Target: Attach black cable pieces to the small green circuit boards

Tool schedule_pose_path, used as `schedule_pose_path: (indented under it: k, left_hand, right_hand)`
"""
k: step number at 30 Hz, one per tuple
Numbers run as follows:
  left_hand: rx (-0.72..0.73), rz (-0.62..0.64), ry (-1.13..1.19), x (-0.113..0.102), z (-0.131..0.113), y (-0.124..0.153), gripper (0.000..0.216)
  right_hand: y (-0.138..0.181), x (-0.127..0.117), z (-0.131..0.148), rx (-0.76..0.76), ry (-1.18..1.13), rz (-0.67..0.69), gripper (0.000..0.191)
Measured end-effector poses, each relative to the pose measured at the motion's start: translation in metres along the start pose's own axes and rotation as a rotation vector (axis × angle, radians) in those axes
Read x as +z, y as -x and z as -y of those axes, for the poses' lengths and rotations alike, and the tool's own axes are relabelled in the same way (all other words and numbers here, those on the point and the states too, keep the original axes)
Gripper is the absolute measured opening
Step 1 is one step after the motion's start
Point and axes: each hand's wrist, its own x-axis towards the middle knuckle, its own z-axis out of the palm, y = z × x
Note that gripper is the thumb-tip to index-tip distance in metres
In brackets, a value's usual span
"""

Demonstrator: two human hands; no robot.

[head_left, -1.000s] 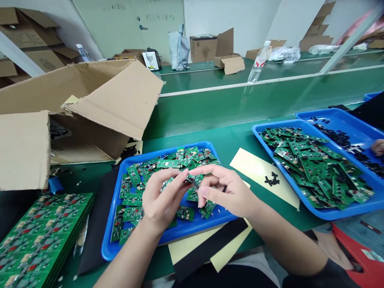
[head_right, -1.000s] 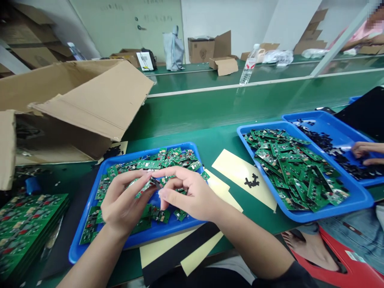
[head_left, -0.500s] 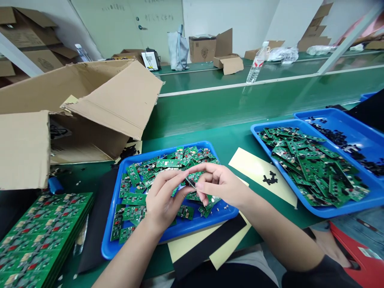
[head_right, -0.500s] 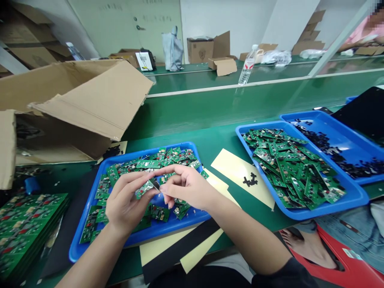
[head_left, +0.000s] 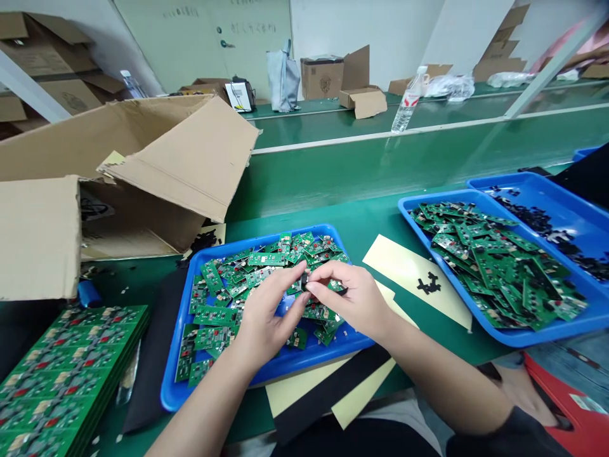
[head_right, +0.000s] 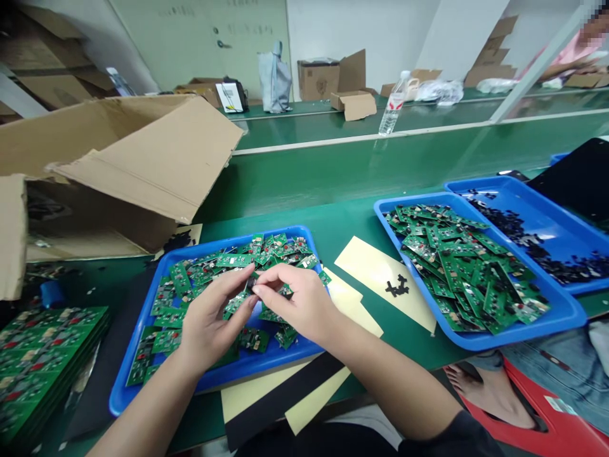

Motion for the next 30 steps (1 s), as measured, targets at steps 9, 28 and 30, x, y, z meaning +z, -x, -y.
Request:
schedule_pose_path:
  k: [9, 28, 30]
  left_hand:
    - [0.019, -0.046, -0.131, 0.002, 0.001, 0.000, 0.028]
    - [0.211, -0.004, -0.133, 0.003, 0.004, 0.010, 0.024]
    - [0.197, -0.004, -0.142, 0.005, 0.003, 0.011, 0.024]
  right_hand:
    - [0.000, 0.002, -0.006, -0.171, 0.237, 0.065, 0.015]
    - [0.005, 0.005, -0.014, -0.444, 0.543, -0.027, 0.015]
    - [0.006, 0.008, -0.014, -0.441, 0.570, -0.043, 0.016]
